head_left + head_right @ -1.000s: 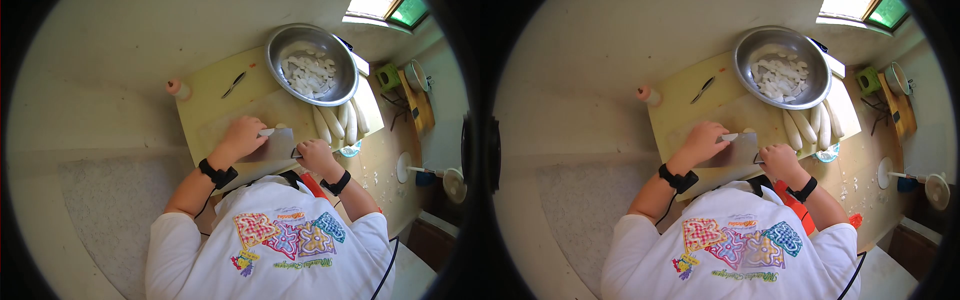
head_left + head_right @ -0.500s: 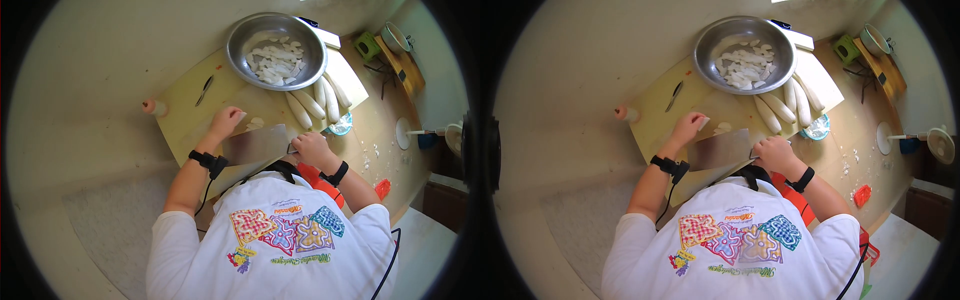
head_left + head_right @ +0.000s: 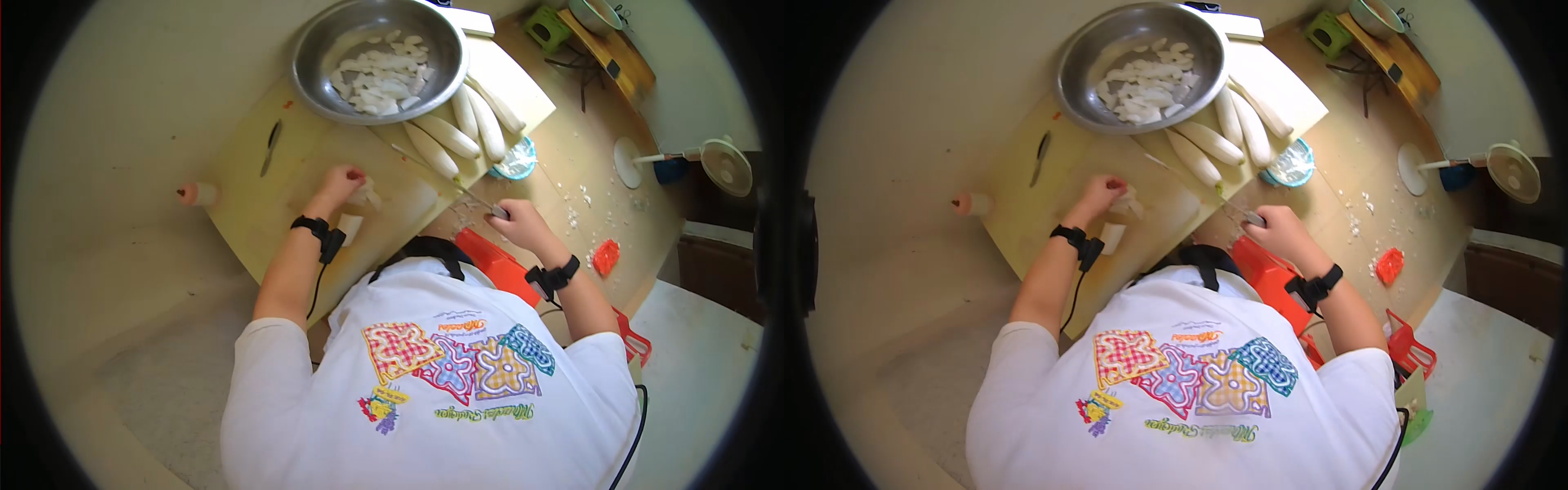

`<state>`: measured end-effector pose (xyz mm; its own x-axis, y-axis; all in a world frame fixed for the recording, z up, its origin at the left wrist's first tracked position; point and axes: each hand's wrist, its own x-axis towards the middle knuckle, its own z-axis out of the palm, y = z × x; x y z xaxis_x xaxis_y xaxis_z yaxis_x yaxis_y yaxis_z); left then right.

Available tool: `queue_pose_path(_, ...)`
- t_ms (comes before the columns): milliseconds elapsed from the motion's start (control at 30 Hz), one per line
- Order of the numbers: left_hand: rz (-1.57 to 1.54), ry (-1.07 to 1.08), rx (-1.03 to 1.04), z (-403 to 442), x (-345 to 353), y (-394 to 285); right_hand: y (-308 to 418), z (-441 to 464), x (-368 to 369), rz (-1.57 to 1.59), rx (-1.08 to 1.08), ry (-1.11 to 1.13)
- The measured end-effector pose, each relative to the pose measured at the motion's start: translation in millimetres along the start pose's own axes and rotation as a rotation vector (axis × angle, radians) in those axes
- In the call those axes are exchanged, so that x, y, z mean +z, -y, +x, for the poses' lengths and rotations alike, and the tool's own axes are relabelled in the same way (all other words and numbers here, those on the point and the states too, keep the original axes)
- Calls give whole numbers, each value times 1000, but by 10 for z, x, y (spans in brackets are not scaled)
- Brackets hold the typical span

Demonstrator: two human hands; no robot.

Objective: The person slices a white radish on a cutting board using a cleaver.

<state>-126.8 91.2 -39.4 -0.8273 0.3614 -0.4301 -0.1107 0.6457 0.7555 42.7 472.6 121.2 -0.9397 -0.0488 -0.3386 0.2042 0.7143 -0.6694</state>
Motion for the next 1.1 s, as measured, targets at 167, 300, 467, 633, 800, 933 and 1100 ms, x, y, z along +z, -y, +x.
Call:
queue_pose_path(167, 177, -359, 131, -177, 28, -24, 98, 203, 65, 100, 61, 151)
queue_pose_path(300, 24, -514, 118, -501, 69, 231, 300, 293, 195, 136, 36, 236)
queue_pose_path(467, 59, -521, -34, -1257, 101, 371, 417, 525, 556, 32, -78, 374)
queue_pose_path(633, 115, -612, 42, -1537, 350, 392, 745, 597, 791, 69, -77, 488)
queue_pose_path(800, -58, -538, 11, -1508, 427, 243, 783, 690, 1027, 68, -1, 454)
queue_pose_path(933, 25, -588, 91, -1470, 383, 169, 929, 716, 1044, -32, -17, 482)
queue_pose_path(1100, 64, -571, 100, -1383, 395, 251, 950, 702, 1090, -42, 35, 503)
